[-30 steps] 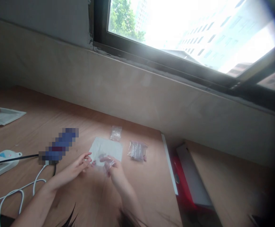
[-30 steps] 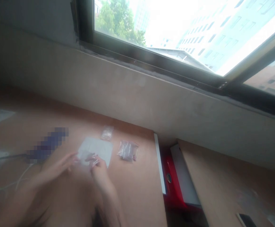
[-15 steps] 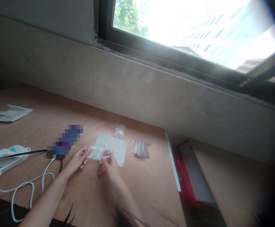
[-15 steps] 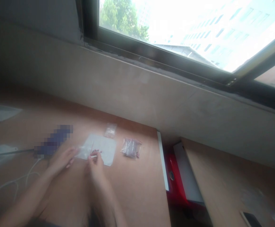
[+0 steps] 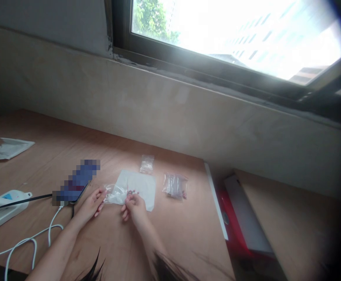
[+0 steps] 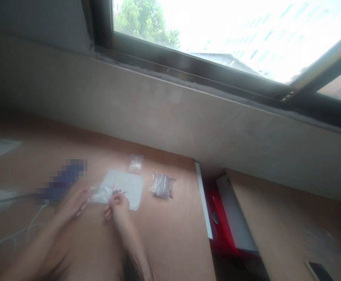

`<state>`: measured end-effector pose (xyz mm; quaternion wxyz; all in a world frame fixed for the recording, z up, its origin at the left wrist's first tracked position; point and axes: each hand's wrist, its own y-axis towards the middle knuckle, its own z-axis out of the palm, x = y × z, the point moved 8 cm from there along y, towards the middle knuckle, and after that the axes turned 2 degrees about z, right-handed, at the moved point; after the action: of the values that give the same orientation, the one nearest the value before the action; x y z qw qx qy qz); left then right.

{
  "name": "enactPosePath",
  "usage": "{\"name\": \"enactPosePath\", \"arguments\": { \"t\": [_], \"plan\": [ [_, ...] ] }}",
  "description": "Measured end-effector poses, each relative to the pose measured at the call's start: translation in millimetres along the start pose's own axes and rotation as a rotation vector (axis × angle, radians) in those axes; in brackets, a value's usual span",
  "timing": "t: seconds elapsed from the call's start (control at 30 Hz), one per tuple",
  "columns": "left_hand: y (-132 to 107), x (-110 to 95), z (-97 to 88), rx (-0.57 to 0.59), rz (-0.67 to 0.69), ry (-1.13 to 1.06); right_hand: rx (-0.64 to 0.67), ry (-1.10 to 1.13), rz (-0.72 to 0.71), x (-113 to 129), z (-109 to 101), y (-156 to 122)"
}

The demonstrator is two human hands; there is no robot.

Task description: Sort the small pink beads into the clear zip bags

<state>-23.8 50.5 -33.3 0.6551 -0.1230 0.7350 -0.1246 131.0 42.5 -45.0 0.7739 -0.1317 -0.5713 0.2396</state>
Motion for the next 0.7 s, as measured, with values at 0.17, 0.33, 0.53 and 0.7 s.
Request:
{"name": "enactPosePath", "arguments": {
  "t": [0.17, 0.33, 0.53, 0.7],
  "plan": [
    [-2.9, -6.9, 0.8, -0.011, -0.006, 0.021, 0.015, 0.027, 0.001, -1.2, 0.3, 2.3],
    [-1.6, -7.6, 1.2, -0.026, -0.014, -0.024, 0.024, 0.027, -0.01, -0.2, 0.8, 0.8],
    [-0.3, -3.2, -1.2, -0.053, -0.015, -0.014, -0.012, -0.006, -0.024, -0.3, -0.2, -0.4],
    [-3.5, -6.4, -2.3, -0.092, -0.005, 0.008, -0.064, 0.002, -0.046, 0.9, -1.1, -2.2]
  ]
}}
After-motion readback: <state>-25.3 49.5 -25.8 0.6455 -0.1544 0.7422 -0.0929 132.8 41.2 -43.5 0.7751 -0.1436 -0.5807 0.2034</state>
